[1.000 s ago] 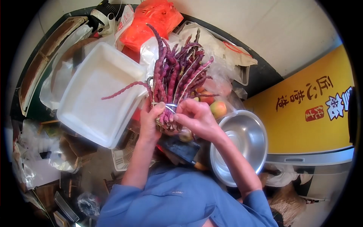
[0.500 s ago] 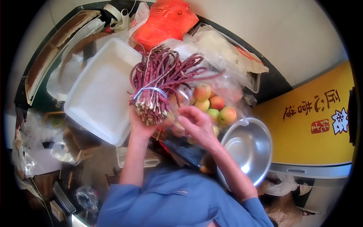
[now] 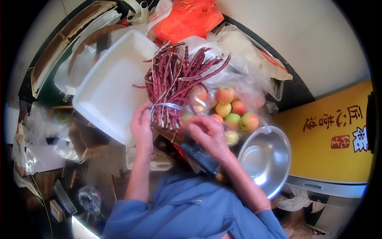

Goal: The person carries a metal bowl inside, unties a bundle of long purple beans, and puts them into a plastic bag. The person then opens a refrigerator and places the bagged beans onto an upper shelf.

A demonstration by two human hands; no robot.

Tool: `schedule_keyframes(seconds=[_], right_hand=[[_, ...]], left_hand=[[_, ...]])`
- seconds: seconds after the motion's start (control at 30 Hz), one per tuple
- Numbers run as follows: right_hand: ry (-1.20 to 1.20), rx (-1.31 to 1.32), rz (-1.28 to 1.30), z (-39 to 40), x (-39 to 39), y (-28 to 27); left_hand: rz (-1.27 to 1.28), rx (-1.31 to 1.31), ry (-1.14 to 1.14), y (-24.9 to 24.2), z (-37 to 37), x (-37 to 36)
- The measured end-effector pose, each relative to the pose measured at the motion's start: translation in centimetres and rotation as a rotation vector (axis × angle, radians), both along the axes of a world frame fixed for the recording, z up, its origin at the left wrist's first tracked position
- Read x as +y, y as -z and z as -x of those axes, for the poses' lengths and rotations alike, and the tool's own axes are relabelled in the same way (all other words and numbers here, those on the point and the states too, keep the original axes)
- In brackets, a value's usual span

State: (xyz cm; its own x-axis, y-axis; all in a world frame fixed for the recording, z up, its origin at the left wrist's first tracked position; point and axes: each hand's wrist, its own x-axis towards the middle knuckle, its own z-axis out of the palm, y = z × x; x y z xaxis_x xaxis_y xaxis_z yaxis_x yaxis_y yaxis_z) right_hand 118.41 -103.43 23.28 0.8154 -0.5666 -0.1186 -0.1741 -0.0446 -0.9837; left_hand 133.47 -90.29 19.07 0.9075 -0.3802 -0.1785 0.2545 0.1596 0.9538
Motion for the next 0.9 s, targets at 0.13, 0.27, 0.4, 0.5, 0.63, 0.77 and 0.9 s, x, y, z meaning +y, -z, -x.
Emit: schedule_keyframes(seconds=[0.13,0.27,0.4,0.5,0.63,0.77,0.9], right_hand=[[0.005,-0.002,0.048,-0.4,0.3,0.2],[-0.002,-0.034,0.203,-0.4,0.7,1.2],[-0.024,-0.080,0.366,-0.6,1.0,1.1],[-0.033,-0.050,0.341,-0.5,1.0,1.5],[-0.063,-0.047,0.358,-0.7,1.2,1.8],[-0.069,-0.047,0.377,-0.8,1.4,1.9],[-0.010,-0.064,0.429,-0.6,1.0,2.5]], left_hand=[[-0.163,-0.357,0.089,1.4,-1.8,0.9],[-0.356,-0.697,0.204,-0.1,-3.4,0.6],[-0.388,-0.778,0.297,-0.1,-4.8,0.4],[-0.317,-0.798,0.314,-0.4,-5.0,0.1],[-0.342,-0.839,0.400,-0.8,-5.7,-0.4],[-0.367,-0.696,0.322,0.3,-6.1,-0.6],[-0.056,-0.330,0.242,1.5,-6.2,-0.5]])
